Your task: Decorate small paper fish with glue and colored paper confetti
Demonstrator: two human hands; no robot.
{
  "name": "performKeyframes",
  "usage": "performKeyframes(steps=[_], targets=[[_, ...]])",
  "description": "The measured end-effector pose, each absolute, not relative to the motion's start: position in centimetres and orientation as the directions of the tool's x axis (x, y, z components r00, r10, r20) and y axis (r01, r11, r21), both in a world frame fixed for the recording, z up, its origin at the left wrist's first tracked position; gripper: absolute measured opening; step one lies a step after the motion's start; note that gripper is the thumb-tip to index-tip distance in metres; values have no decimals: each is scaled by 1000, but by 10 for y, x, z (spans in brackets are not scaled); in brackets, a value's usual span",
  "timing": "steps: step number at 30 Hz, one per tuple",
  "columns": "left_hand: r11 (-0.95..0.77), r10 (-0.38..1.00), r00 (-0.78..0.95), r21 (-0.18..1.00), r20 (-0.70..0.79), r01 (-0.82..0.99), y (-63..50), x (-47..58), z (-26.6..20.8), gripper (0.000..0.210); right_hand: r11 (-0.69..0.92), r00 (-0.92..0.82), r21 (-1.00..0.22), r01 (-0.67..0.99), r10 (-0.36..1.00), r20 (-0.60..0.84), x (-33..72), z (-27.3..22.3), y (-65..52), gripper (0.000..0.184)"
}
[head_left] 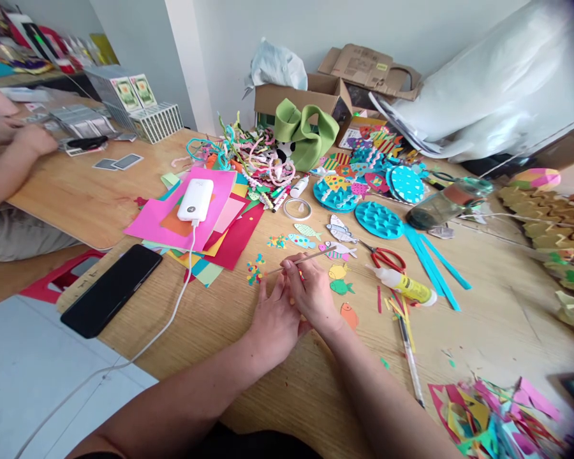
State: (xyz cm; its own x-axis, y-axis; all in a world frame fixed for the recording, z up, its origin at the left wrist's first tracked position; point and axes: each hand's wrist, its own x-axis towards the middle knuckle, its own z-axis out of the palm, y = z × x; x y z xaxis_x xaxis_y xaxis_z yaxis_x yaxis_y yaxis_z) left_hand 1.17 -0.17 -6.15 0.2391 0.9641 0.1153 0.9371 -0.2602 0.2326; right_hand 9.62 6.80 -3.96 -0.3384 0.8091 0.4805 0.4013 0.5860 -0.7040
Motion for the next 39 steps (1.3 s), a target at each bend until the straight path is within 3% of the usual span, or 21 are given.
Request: performKeyframes(steps=[11,15,23,27,34,39], targets=[[-249,967,233,194,101,949,-1,12,-66,69,614,-391,-666,424,787,477,92,-43,67,25],[-243,970,230,219,81,945,-1,12,-66,68,588,-367,-702,401,806,465,93,-45,65,26],[-286,957,277,151,81,946,-7,7,-58,57,474,-86,-799,371,874,478,114,-40,76,31],[-294,954,282,135,102,946,-6,6,-57,56,486,15,-755,439,837,547,128,-40,84,35],[-299,952,286,124,108,946,-5,6,-57,56,596,-50,-592,542,727,685,136,-50,89,34],[-301,952,291,114,97,947,-4,6,-55,56,579,-42,-589,564,732,680,140,-57,91,35]])
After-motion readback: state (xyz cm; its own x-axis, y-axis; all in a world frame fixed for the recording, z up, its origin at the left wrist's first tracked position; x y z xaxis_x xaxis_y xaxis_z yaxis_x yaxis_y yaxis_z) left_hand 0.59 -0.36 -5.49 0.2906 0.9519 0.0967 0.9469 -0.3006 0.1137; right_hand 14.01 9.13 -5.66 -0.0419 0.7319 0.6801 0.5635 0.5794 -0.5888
